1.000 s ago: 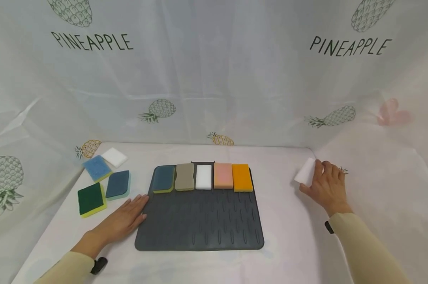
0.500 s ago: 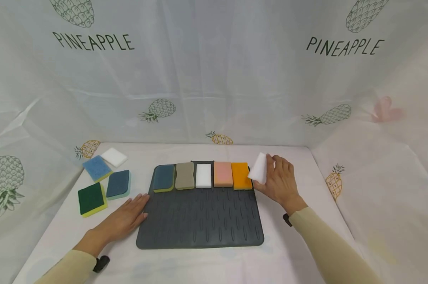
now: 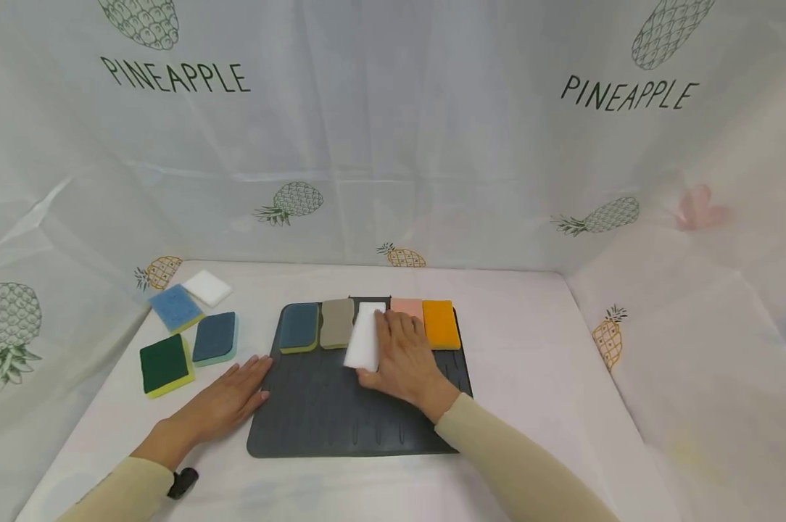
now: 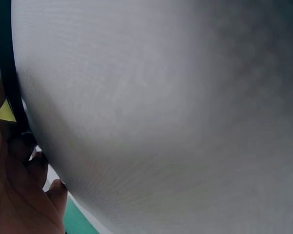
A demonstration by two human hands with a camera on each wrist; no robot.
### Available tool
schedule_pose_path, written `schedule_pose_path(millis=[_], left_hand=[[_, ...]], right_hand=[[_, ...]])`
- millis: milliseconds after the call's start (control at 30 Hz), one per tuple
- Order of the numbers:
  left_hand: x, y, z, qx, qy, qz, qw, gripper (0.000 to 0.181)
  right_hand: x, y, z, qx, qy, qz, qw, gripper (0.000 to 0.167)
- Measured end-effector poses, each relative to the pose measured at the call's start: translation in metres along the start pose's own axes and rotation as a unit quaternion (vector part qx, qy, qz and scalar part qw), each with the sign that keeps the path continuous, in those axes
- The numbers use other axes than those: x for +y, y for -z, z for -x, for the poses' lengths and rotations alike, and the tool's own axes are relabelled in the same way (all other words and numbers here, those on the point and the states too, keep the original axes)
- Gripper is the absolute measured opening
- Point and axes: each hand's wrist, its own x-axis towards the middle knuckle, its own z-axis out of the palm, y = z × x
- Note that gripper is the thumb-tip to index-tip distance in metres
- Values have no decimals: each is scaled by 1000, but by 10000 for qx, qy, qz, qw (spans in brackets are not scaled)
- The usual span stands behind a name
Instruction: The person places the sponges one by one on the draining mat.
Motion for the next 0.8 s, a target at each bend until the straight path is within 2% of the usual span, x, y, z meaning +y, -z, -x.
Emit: schedule_pose_path(millis=[167,333,567,800], left_hand=[[0,-1,0,-6,45,-21,10000,69],[1,-1,-1,14,65,11,10000,68],[1,3,0,-2,23,28,10000,67],[2,1,0,6,-26,10,10000,66]], right_hand=[[-51,-7,-15,-232,349,-113,9991,95],[-86,-15,-24,-412,610,-43,9973,91],[-116,-25,-25,-976,925,105,9909,98],[-130,-30,-28,-1276,1003,71,9867,101]])
